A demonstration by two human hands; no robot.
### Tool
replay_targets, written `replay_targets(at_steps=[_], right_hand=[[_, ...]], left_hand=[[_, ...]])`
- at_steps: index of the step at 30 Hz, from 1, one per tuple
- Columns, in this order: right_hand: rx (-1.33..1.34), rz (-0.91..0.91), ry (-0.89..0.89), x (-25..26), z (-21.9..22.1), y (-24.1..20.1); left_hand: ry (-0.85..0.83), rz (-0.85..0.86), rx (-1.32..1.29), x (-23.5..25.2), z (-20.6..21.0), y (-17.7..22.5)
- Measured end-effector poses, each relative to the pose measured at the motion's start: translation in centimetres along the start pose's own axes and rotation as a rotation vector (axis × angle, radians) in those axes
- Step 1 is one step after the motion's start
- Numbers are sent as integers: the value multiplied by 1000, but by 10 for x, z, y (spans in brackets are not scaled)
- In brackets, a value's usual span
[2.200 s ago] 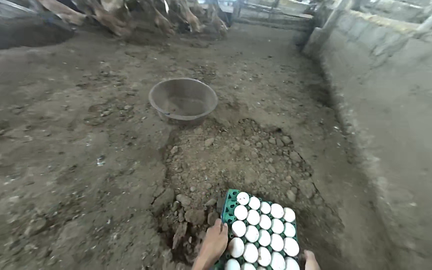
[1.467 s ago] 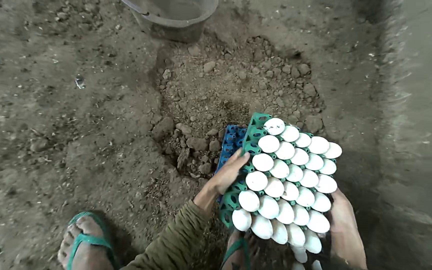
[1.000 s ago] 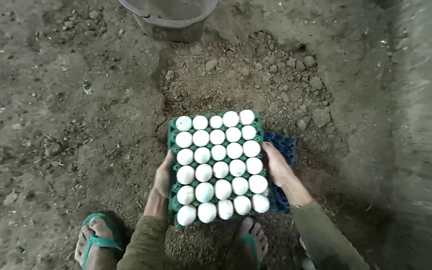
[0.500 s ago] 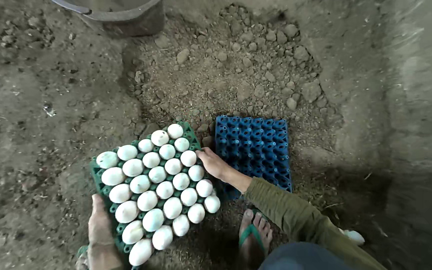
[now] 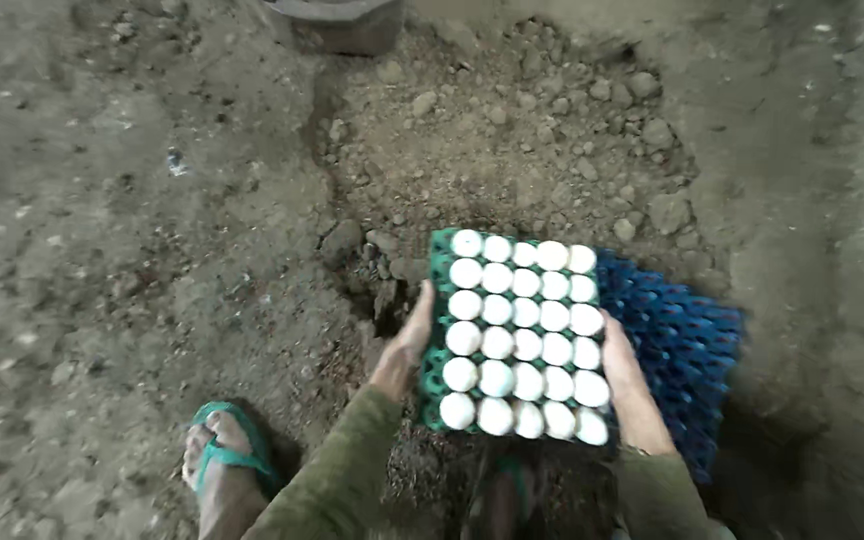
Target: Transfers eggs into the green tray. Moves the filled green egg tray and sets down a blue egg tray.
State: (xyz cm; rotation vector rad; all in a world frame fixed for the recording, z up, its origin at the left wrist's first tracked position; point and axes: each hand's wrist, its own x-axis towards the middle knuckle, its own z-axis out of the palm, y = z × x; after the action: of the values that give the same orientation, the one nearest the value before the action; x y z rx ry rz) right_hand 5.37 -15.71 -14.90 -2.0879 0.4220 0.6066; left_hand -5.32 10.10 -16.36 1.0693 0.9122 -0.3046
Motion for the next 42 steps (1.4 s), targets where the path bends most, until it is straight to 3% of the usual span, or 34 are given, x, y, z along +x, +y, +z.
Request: replay_targets(at_steps=[4,11,16,20,25,29,31,33,36,39,42], right_hand=[[69,62,77,-1,-16,6],[222,42,-91,20,31,-15],[114,18,-164,44,70,-31],[61,40,-170,56,80,-32],[11,-58,-194,60,74,-21],[-19,-117,-260,34,41,-10],[-79,-172,-76,13,4,-1],[-264,-168,221,2,-46,17],[-507,12,496,9,-110,73],[-561,266,452,13,-133,103],[-505,295,467,14,-127,119]], left_hand=[[-89,-85,17,14,16,0],[148,67,108,41,-35,6],[202,190,332,79,-86,7],[217,143,434,89,-89,18],[172,108,634,95,-89,23],[196,44,733,90,-84,35],[190,-10,686,78,-78,49],[185,-60,613,73,-76,57],[187,-90,561,73,-77,62],[210,-89,514,76,-79,58],[222,-76,510,80,-90,53]])
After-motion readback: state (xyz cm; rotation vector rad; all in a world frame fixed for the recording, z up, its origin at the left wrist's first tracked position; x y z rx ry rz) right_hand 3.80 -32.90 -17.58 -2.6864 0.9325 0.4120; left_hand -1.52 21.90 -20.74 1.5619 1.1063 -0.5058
